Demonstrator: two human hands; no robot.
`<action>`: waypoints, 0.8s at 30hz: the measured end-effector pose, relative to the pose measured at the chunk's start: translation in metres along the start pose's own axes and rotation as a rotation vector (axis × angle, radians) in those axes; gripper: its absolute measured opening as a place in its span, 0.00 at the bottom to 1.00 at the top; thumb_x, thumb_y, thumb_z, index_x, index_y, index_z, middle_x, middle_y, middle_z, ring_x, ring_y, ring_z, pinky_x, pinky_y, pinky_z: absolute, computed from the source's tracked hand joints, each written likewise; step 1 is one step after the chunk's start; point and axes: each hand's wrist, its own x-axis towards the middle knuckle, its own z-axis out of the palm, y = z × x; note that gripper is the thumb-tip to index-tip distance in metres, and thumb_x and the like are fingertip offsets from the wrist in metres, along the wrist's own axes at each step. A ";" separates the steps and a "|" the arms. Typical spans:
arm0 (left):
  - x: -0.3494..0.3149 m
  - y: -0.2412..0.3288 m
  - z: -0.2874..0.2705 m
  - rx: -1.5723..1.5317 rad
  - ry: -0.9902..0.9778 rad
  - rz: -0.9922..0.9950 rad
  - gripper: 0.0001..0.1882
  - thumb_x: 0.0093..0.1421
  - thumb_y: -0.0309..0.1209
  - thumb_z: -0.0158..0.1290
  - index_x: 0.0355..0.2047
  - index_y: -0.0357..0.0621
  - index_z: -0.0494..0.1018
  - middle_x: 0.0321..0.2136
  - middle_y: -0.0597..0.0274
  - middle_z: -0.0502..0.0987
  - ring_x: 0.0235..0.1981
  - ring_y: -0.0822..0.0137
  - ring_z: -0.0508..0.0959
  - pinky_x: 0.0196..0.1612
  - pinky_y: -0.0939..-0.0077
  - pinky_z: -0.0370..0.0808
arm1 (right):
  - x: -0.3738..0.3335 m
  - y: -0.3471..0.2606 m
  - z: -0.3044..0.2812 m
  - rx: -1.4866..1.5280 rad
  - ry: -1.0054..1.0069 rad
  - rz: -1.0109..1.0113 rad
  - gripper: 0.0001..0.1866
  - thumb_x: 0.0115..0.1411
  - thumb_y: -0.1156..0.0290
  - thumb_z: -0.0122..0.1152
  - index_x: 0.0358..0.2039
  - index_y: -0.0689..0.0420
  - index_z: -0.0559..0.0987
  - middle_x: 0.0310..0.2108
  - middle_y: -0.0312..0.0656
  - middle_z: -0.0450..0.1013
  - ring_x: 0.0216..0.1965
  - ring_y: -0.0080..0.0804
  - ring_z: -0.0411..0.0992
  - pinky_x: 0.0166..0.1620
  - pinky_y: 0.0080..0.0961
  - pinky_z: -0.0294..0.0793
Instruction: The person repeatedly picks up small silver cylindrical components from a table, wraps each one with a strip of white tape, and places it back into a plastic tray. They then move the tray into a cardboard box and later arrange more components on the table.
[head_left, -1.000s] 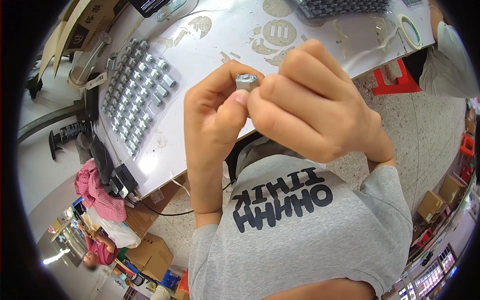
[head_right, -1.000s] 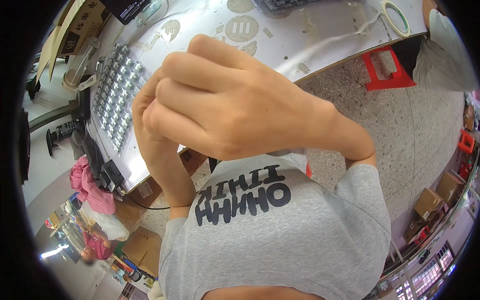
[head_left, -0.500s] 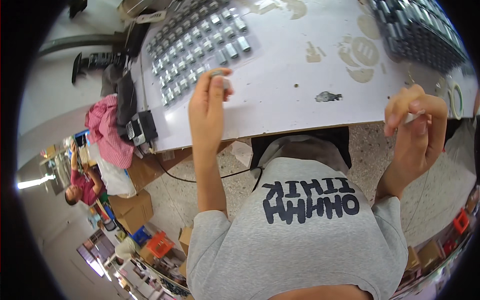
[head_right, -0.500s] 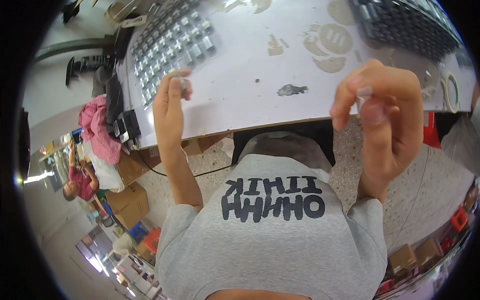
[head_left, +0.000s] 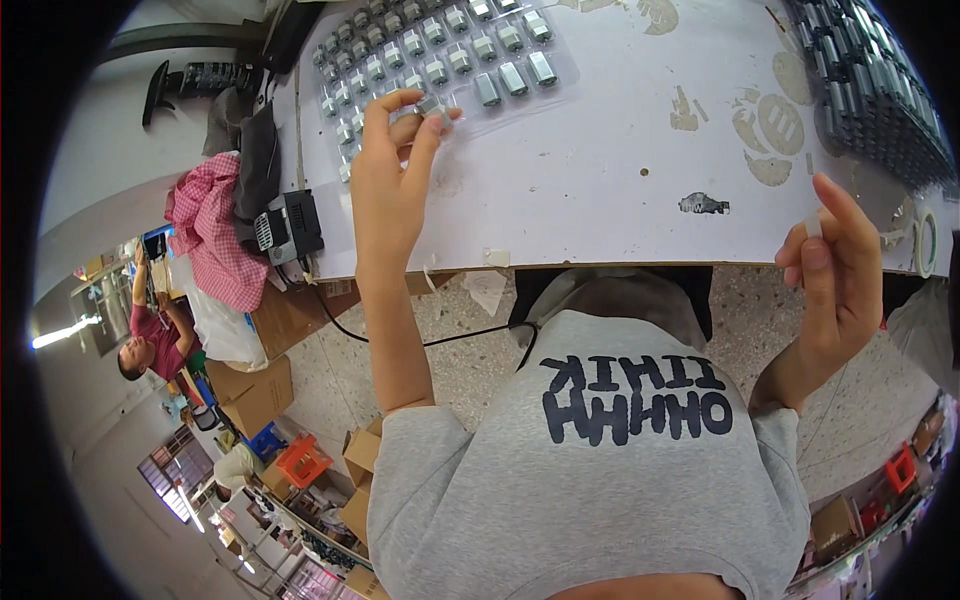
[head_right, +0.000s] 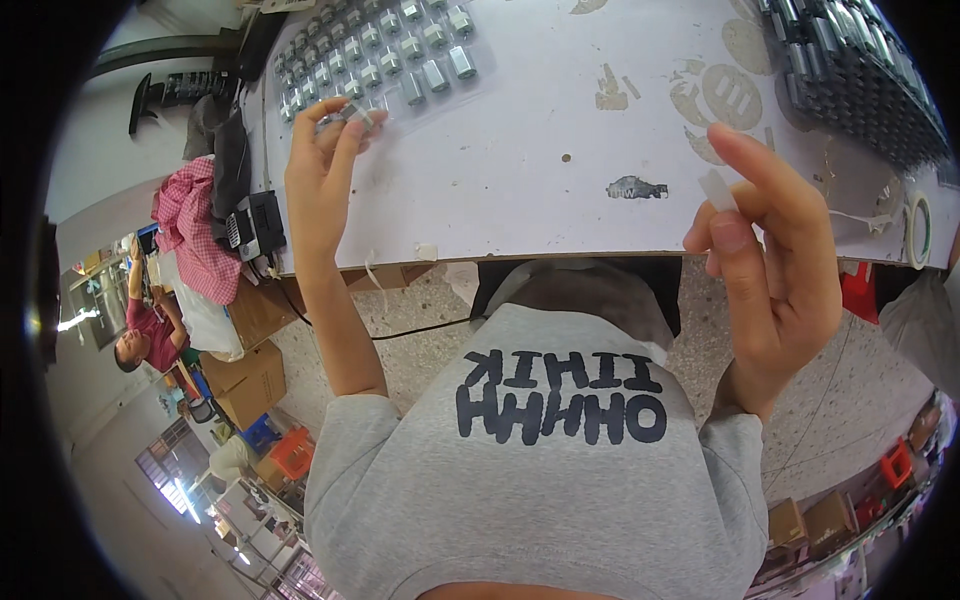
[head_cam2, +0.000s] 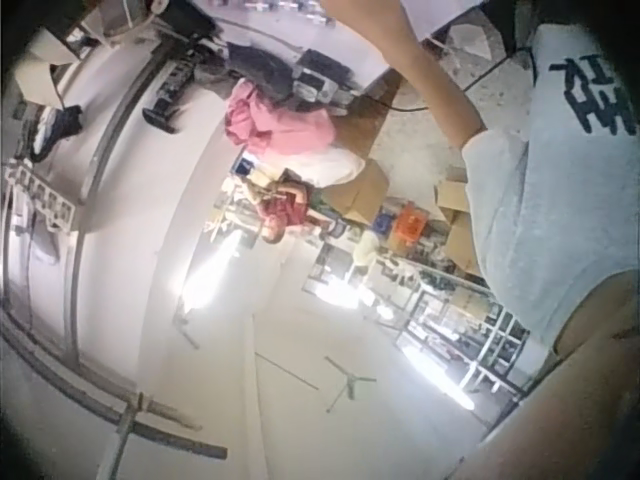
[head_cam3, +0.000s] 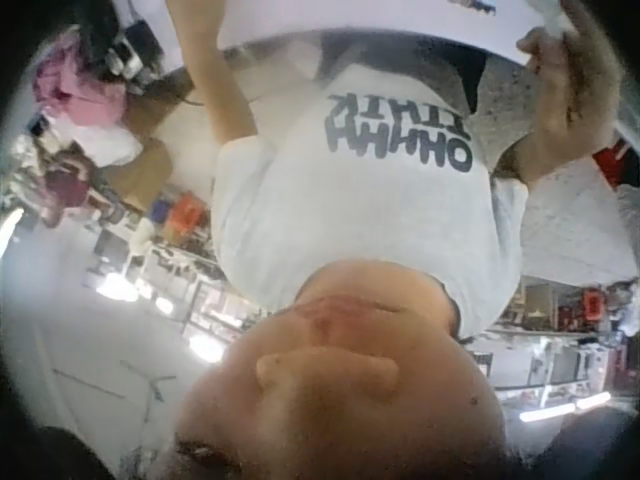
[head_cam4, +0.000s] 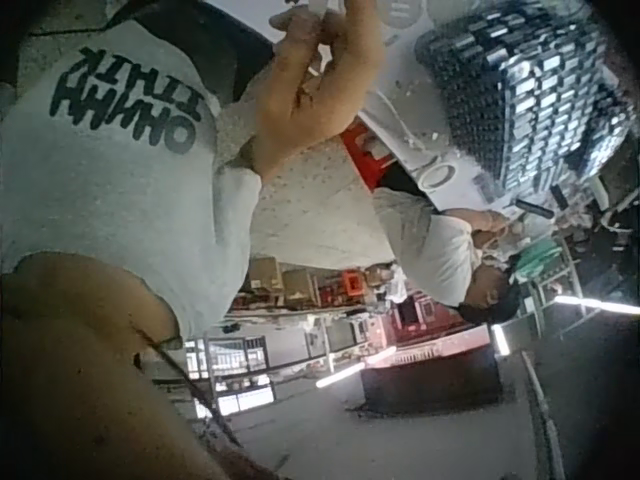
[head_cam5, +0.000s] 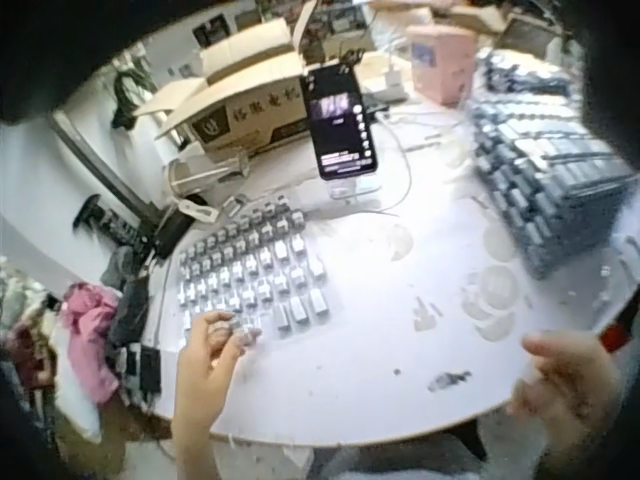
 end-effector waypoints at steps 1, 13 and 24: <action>0.005 0.000 0.000 0.054 0.005 0.011 0.13 0.59 0.29 0.44 0.42 0.35 0.62 0.31 0.57 0.77 0.33 0.74 0.73 0.39 0.82 0.68 | 0.000 0.000 -0.001 0.007 -0.002 0.009 0.14 0.54 0.80 0.50 0.42 0.67 0.70 0.25 0.41 0.71 0.19 0.16 0.63 0.22 0.08 0.57; 0.019 0.000 0.018 0.361 0.120 0.007 0.09 0.51 0.32 0.53 0.28 0.38 0.73 0.27 0.62 0.72 0.28 0.68 0.69 0.33 0.74 0.67 | -0.004 0.004 0.001 0.119 -0.035 0.074 0.16 0.53 0.81 0.49 0.44 0.68 0.68 0.29 0.42 0.71 0.23 0.17 0.66 0.23 0.10 0.59; 0.019 0.007 0.021 0.749 0.284 0.343 0.09 0.48 0.32 0.55 0.31 0.45 0.74 0.35 0.61 0.68 0.38 0.62 0.66 0.40 0.70 0.65 | -0.003 0.003 0.001 0.162 -0.015 0.149 0.14 0.54 0.80 0.50 0.43 0.68 0.69 0.31 0.44 0.72 0.24 0.20 0.69 0.24 0.11 0.62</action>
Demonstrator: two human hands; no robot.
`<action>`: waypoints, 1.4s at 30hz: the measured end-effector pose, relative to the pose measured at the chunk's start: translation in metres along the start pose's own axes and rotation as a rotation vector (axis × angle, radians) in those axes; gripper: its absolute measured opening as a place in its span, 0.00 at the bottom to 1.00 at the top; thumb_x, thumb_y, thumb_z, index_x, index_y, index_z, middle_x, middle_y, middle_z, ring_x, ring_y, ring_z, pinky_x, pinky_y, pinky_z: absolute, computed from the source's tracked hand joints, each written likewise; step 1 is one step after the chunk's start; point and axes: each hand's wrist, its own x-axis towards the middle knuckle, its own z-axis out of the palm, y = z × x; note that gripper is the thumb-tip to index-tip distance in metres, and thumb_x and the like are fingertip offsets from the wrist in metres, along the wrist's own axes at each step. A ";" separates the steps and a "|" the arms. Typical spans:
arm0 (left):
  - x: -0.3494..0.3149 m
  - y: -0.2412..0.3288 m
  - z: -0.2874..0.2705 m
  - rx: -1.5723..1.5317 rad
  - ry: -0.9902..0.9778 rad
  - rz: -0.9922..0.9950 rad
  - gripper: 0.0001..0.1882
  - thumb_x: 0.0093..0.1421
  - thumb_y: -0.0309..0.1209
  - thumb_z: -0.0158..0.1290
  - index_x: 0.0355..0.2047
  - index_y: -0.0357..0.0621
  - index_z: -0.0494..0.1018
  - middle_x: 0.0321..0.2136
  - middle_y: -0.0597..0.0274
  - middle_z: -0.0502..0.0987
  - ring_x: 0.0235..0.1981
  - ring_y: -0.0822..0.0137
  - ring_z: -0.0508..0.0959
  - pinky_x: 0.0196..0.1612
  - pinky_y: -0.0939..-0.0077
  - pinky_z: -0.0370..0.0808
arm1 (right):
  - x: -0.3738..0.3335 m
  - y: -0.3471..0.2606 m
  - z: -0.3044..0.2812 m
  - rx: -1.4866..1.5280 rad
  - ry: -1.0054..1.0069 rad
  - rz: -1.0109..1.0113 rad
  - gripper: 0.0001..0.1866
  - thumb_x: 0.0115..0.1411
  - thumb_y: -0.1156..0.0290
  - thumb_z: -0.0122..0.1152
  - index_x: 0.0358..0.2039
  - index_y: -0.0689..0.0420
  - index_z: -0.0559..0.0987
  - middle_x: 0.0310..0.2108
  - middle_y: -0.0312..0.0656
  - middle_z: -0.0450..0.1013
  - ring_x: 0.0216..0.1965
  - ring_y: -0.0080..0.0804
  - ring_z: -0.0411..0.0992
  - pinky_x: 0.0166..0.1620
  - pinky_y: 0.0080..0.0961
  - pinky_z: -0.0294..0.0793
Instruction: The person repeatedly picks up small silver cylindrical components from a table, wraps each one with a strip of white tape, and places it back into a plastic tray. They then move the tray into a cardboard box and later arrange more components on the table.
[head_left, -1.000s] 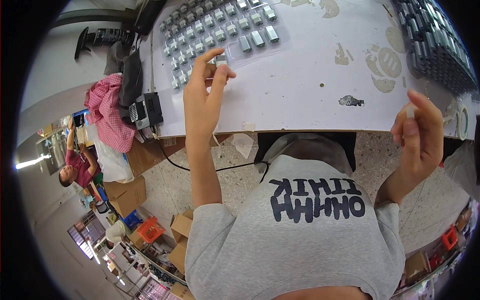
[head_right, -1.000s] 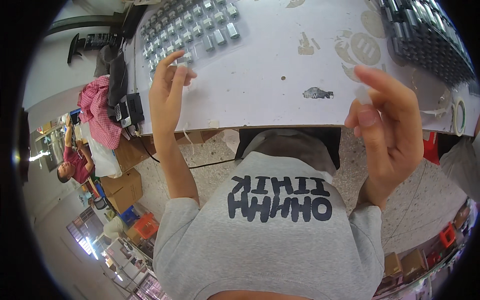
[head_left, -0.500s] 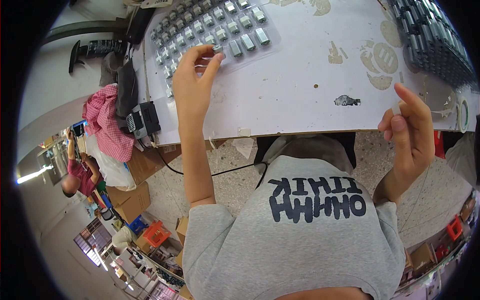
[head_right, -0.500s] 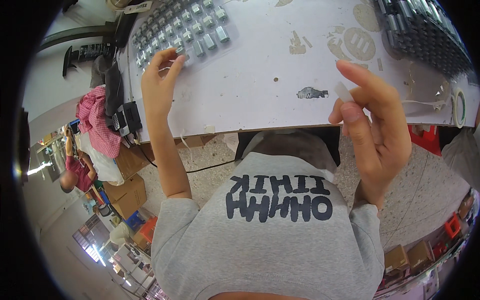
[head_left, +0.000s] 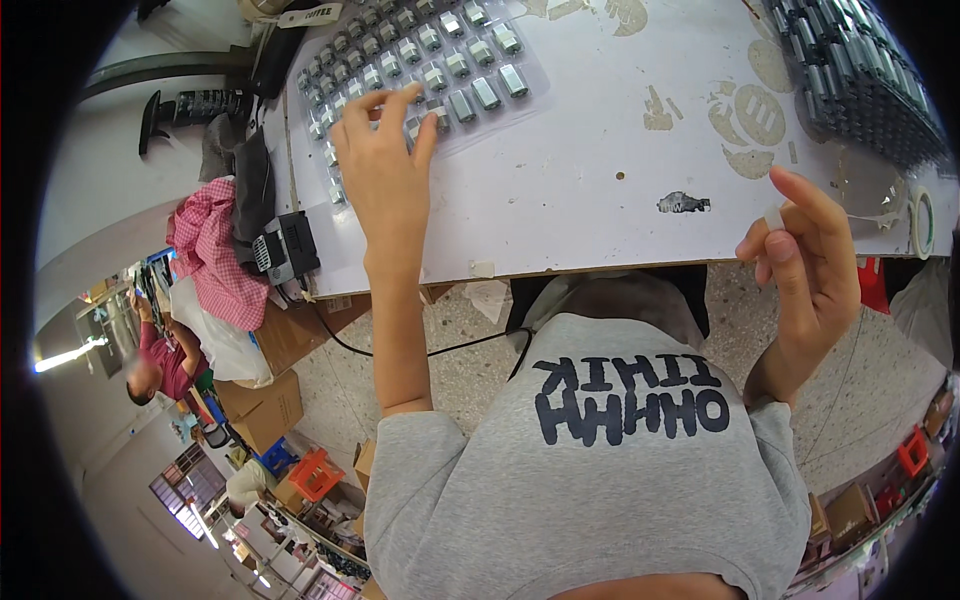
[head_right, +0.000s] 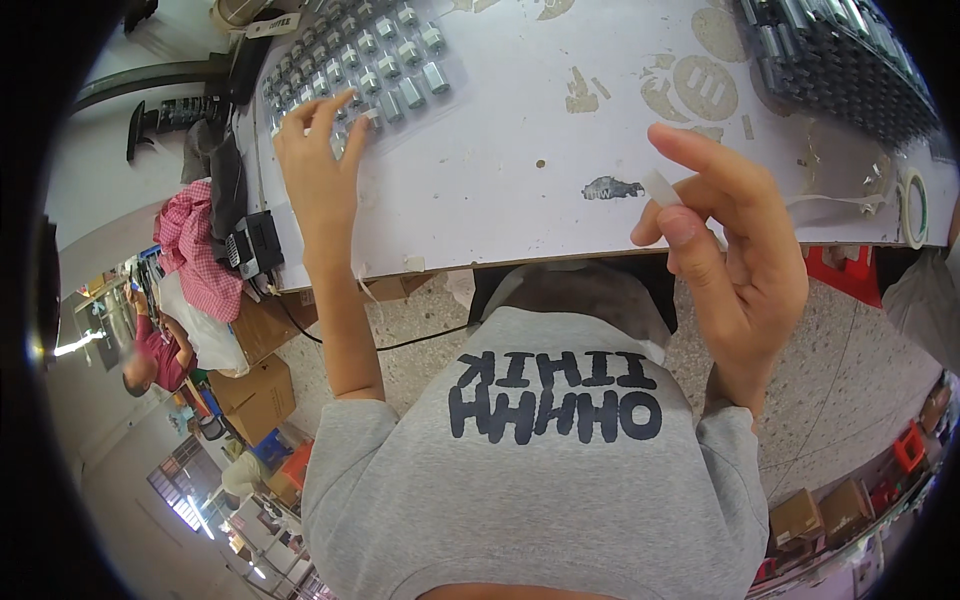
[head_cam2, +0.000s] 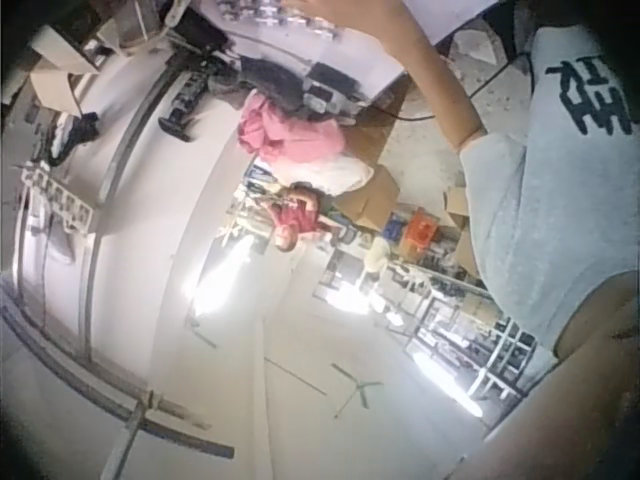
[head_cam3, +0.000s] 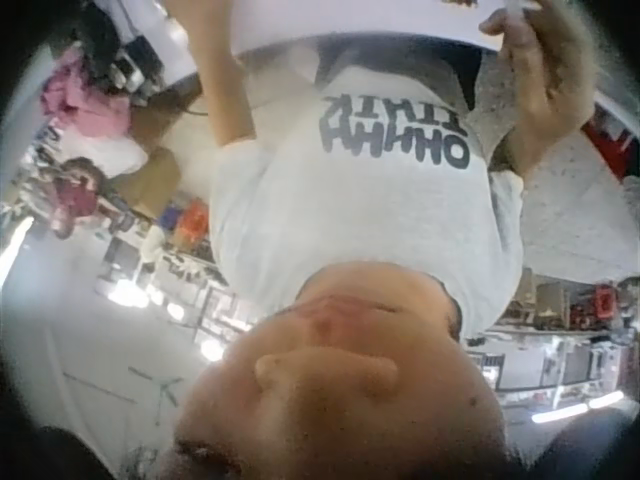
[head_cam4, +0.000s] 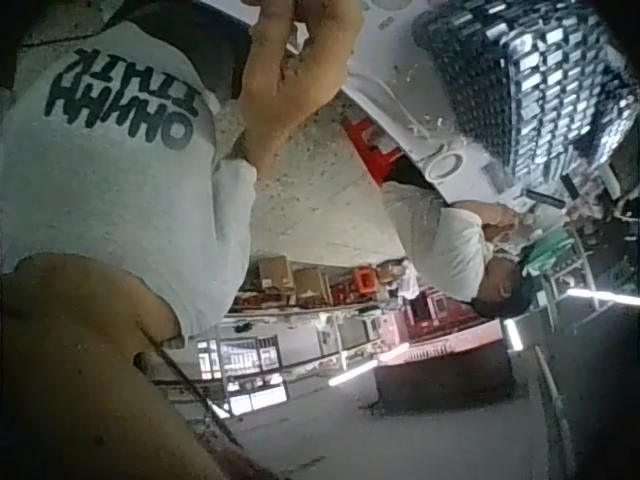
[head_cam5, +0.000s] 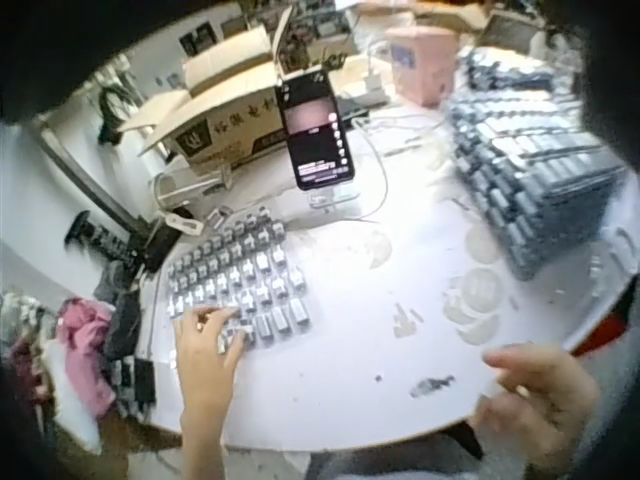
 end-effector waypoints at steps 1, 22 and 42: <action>-0.001 -0.003 0.000 -0.016 -0.036 0.020 0.10 0.48 0.32 0.55 0.32 0.46 0.74 0.36 0.61 0.68 0.38 0.62 0.66 0.40 0.70 0.65 | 0.000 -0.001 0.001 0.019 0.012 0.033 0.14 0.54 0.80 0.49 0.42 0.68 0.69 0.31 0.45 0.72 0.25 0.21 0.69 0.25 0.11 0.64; 0.015 -0.009 -0.002 -0.196 -0.280 0.173 0.12 0.48 0.32 0.55 0.34 0.44 0.70 0.34 0.63 0.70 0.37 0.64 0.69 0.38 0.72 0.68 | -0.011 -0.013 -0.020 0.128 -0.167 -0.123 0.07 0.55 0.86 0.43 0.35 0.69 0.68 0.27 0.48 0.70 0.23 0.20 0.67 0.22 0.09 0.63; 0.023 0.004 0.001 -0.126 -0.273 0.191 0.10 0.50 0.32 0.53 0.33 0.45 0.71 0.31 0.63 0.69 0.33 0.65 0.70 0.33 0.72 0.69 | -0.009 -0.012 -0.007 0.103 -0.116 -0.010 0.07 0.48 0.85 0.51 0.29 0.64 0.73 0.28 0.41 0.71 0.30 0.25 0.68 0.36 0.17 0.65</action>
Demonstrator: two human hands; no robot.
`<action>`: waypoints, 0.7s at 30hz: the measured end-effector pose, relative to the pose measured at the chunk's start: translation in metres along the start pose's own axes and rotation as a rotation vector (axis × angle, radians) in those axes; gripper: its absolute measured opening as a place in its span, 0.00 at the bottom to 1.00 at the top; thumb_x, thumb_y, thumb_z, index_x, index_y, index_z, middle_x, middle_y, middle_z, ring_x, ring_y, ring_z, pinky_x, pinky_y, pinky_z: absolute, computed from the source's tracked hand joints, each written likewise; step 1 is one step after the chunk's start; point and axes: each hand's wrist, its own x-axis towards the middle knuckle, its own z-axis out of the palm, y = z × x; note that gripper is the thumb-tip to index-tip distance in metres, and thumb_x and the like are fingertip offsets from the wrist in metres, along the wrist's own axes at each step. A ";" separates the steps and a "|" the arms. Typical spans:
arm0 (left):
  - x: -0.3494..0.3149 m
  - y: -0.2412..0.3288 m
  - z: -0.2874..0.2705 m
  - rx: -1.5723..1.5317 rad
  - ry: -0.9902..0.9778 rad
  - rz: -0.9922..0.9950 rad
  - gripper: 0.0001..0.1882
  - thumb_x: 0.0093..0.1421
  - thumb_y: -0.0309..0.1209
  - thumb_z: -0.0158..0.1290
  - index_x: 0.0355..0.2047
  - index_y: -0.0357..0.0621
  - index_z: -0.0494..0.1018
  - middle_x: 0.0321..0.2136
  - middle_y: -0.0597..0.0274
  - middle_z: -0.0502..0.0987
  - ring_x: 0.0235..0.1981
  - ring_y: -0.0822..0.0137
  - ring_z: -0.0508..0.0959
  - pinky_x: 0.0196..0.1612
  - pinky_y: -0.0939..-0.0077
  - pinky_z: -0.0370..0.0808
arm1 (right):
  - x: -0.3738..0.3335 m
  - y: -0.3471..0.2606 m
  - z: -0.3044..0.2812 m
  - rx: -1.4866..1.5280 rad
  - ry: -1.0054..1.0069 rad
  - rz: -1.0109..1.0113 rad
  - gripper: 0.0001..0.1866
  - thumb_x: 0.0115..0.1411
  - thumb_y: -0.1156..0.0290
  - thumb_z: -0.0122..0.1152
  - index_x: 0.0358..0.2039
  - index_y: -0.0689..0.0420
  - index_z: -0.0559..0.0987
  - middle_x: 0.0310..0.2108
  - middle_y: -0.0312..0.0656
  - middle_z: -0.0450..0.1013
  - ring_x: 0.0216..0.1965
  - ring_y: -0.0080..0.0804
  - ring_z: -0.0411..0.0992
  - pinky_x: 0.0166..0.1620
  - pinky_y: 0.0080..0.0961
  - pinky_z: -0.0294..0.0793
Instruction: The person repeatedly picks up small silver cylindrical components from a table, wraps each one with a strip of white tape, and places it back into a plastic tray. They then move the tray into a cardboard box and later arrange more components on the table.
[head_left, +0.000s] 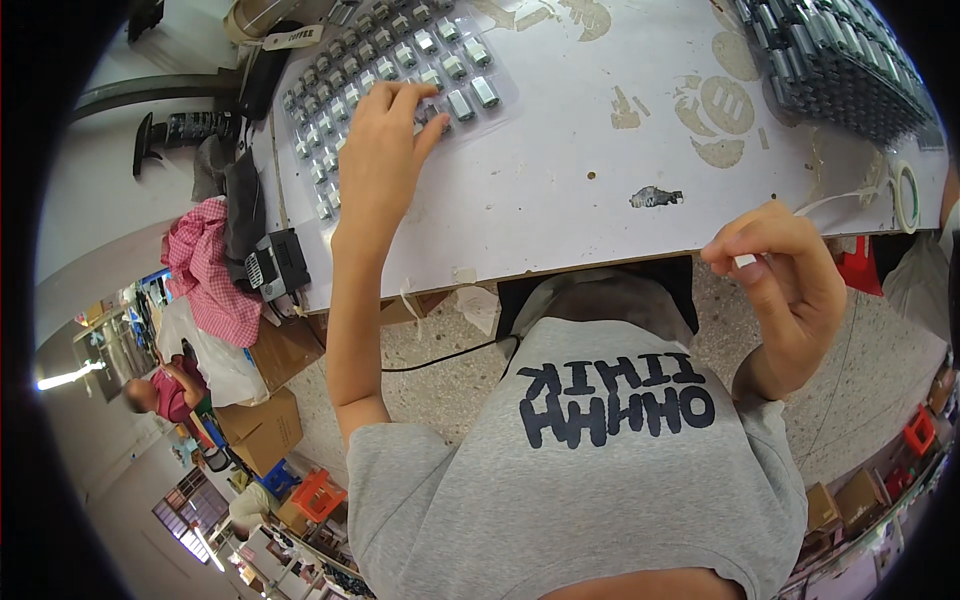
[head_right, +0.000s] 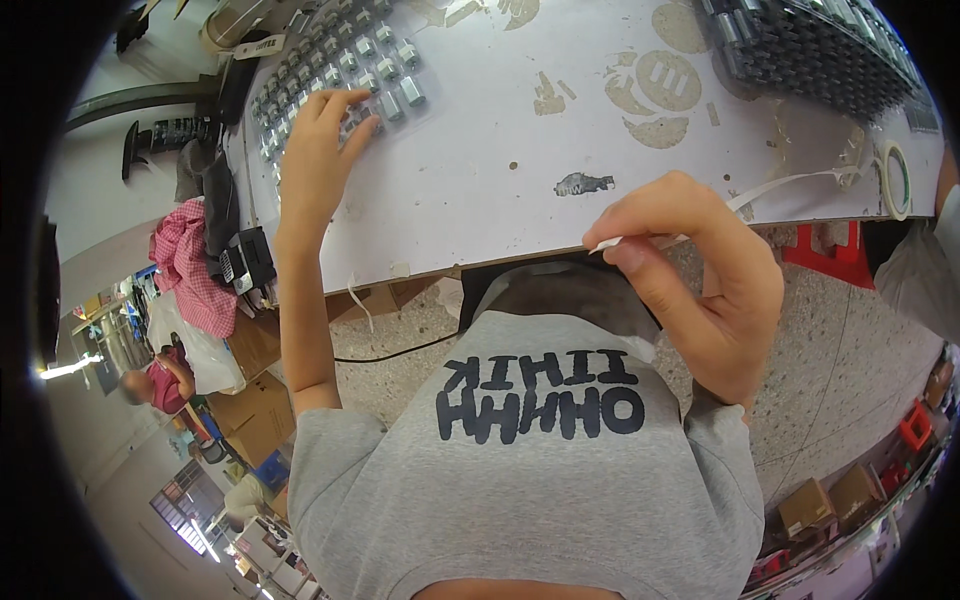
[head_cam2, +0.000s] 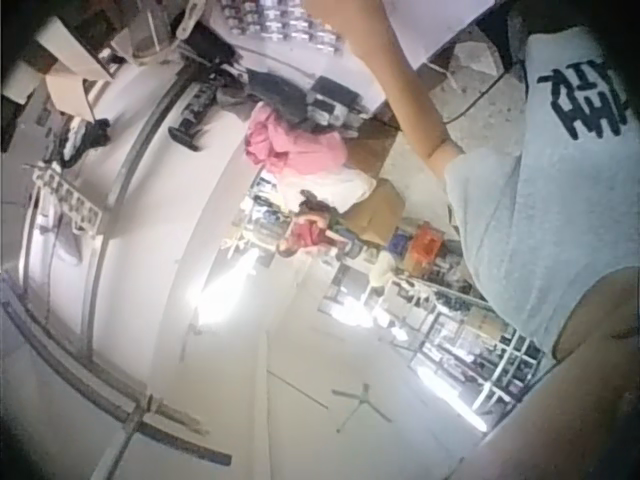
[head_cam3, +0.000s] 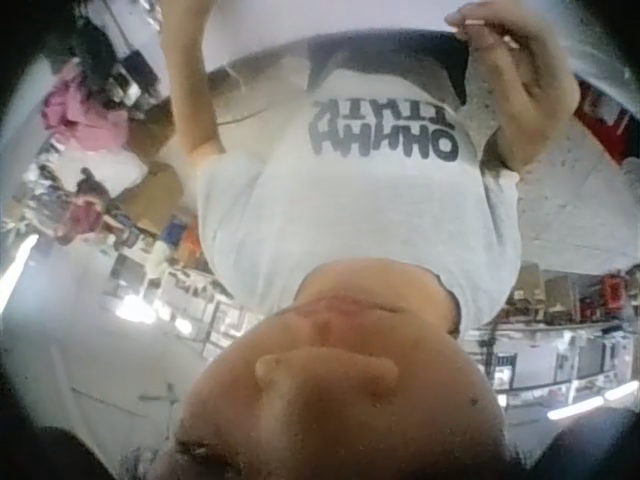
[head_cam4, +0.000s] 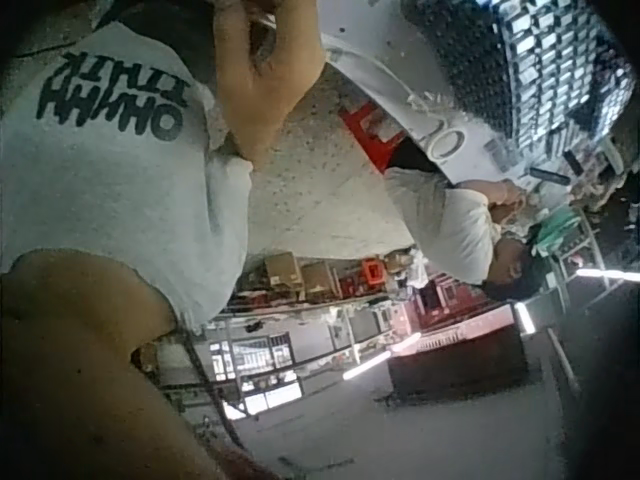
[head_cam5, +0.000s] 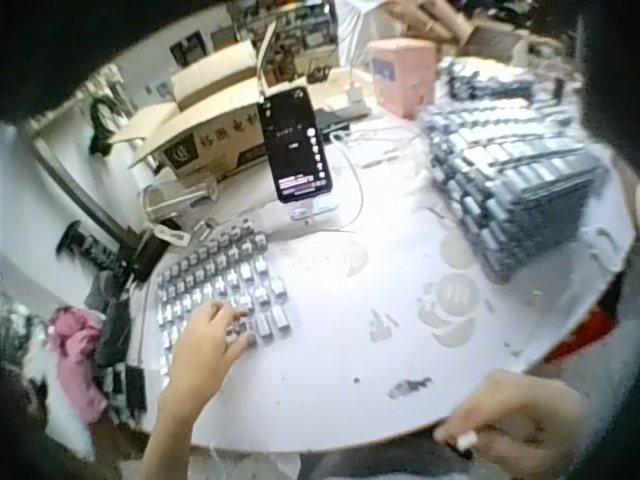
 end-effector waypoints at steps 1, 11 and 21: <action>0.000 0.001 0.000 0.017 -0.014 -0.006 0.10 0.50 0.32 0.53 0.33 0.44 0.71 0.32 0.63 0.69 0.34 0.65 0.70 0.33 0.72 0.70 | -0.001 0.000 0.000 0.009 -0.008 -0.007 0.07 0.48 0.85 0.52 0.29 0.64 0.73 0.28 0.41 0.71 0.30 0.25 0.68 0.36 0.17 0.65; 0.002 0.004 -0.011 -0.008 -0.135 -0.046 0.14 0.49 0.30 0.54 0.36 0.43 0.68 0.31 0.63 0.69 0.30 0.67 0.70 0.35 0.75 0.68 | -0.003 -0.003 0.001 0.057 0.070 0.062 0.05 0.53 0.82 0.49 0.31 0.63 0.71 0.26 0.41 0.71 0.27 0.22 0.69 0.31 0.14 0.65; -0.011 0.010 -0.026 -0.119 -0.128 -0.118 0.10 0.51 0.24 0.51 0.36 0.39 0.70 0.29 0.61 0.69 0.29 0.68 0.72 0.35 0.77 0.70 | -0.002 0.000 -0.007 0.165 -0.139 -0.323 0.09 0.50 0.85 0.46 0.34 0.69 0.68 0.22 0.43 0.69 0.18 0.18 0.64 0.20 0.12 0.60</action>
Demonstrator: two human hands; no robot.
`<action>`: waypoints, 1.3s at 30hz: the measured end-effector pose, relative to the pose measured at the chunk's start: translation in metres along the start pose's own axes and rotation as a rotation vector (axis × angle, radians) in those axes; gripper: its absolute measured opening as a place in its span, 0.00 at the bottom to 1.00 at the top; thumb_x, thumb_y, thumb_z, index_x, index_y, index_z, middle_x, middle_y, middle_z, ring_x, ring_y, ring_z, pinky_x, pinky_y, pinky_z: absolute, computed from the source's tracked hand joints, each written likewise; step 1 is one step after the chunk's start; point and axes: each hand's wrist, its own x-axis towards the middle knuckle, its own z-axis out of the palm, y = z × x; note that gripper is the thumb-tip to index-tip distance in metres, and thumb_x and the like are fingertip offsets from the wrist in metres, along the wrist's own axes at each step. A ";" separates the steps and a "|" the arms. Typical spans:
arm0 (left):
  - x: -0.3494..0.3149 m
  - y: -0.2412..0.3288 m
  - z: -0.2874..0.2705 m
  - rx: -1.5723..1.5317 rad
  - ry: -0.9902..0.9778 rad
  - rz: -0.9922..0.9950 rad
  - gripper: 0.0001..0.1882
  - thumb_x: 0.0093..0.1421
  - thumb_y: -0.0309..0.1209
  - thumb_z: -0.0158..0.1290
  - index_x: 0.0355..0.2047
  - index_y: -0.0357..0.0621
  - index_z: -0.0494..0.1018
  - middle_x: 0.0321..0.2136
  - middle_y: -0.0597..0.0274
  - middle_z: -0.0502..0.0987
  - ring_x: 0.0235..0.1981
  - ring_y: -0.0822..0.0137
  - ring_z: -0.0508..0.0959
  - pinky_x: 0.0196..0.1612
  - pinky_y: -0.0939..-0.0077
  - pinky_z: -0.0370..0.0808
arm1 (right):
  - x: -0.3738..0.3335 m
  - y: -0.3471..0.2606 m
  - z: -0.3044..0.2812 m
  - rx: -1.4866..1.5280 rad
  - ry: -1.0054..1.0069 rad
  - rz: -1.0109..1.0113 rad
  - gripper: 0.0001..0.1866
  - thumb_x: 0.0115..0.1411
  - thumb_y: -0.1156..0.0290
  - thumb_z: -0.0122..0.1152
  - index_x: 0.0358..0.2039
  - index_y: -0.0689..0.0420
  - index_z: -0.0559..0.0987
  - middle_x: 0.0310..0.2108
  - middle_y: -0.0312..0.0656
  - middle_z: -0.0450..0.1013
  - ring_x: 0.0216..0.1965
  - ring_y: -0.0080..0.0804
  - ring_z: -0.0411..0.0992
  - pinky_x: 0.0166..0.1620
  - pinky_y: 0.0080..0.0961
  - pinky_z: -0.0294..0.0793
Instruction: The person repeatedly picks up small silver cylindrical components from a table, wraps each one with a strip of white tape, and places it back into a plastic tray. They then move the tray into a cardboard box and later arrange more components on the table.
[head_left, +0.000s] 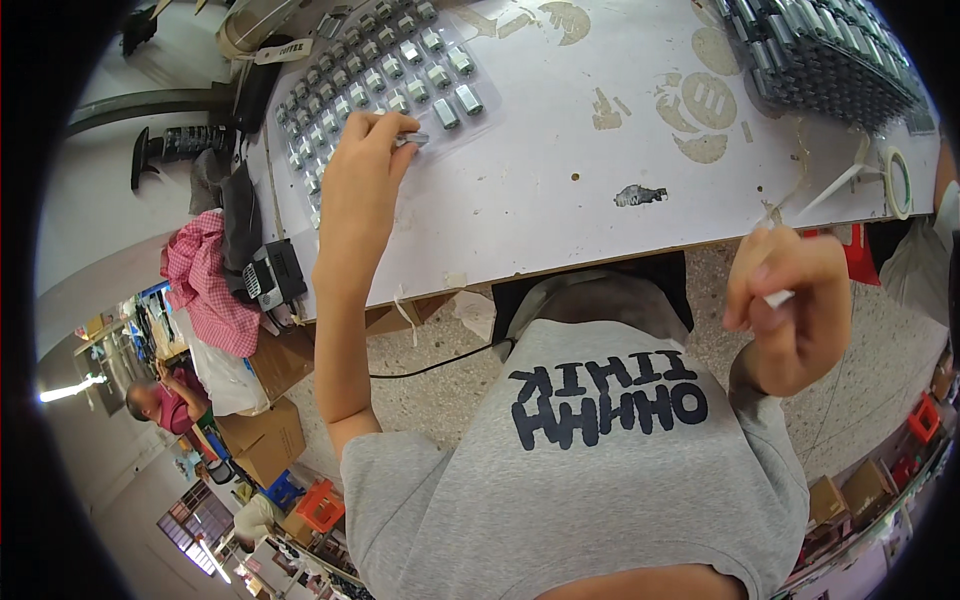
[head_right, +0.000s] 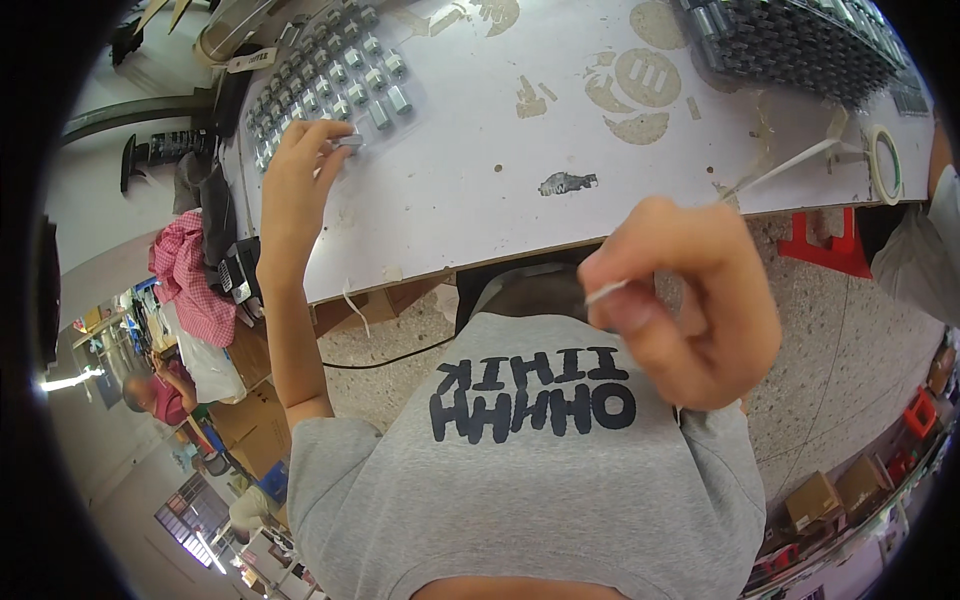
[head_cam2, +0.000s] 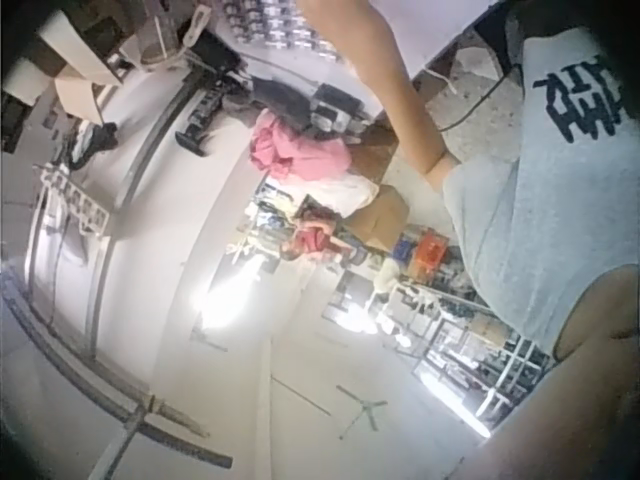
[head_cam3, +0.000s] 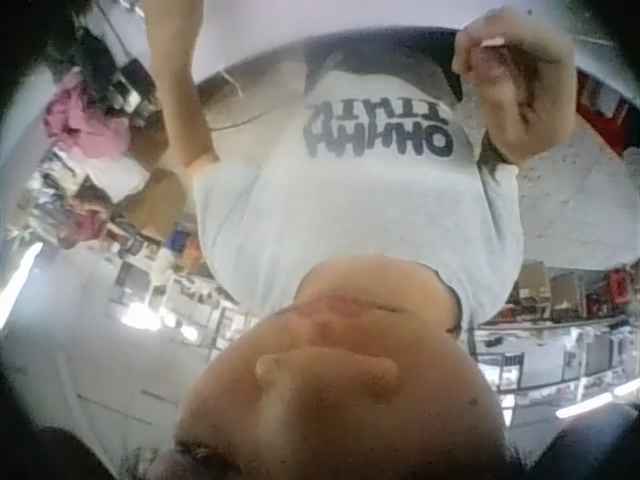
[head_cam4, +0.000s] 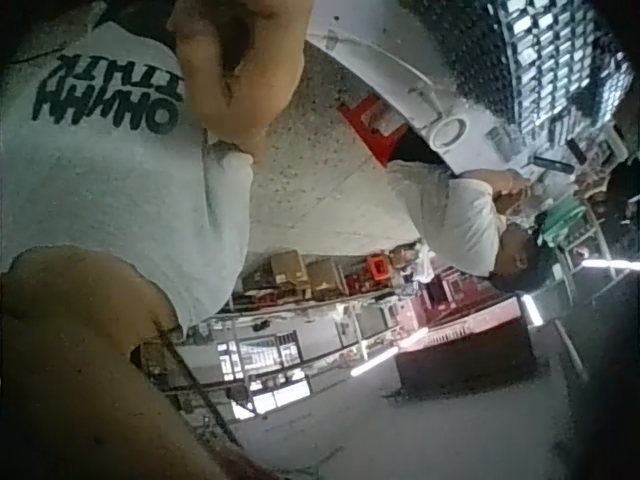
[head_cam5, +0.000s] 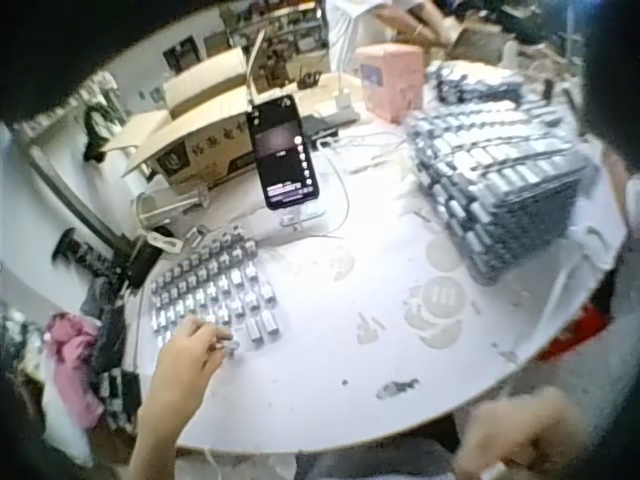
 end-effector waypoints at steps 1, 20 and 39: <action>-0.002 0.002 -0.002 -0.028 0.026 -0.011 0.10 0.52 0.25 0.51 0.36 0.39 0.70 0.30 0.62 0.70 0.30 0.69 0.73 0.36 0.77 0.70 | 0.000 -0.001 -0.001 -0.056 -0.041 -0.046 0.10 0.48 0.85 0.48 0.34 0.69 0.68 0.22 0.43 0.69 0.17 0.18 0.63 0.18 0.12 0.59; -0.055 0.127 0.022 -1.533 0.032 0.044 0.13 0.56 0.19 0.46 0.41 0.33 0.61 0.41 0.45 0.70 0.43 0.65 0.72 0.45 0.75 0.70 | 0.021 -0.003 0.024 -0.041 0.065 0.420 0.04 0.52 0.76 0.57 0.26 0.62 0.72 0.20 0.34 0.68 0.21 0.14 0.65 0.21 0.08 0.60; -0.062 0.132 0.015 -0.960 0.221 0.212 0.22 0.46 0.17 0.56 0.43 0.30 0.67 0.38 0.50 0.73 0.37 0.67 0.75 0.39 0.77 0.75 | 0.026 -0.010 0.013 0.009 -0.035 0.404 0.08 0.49 0.75 0.60 0.20 0.61 0.70 0.16 0.31 0.64 0.17 0.12 0.59 0.20 0.10 0.55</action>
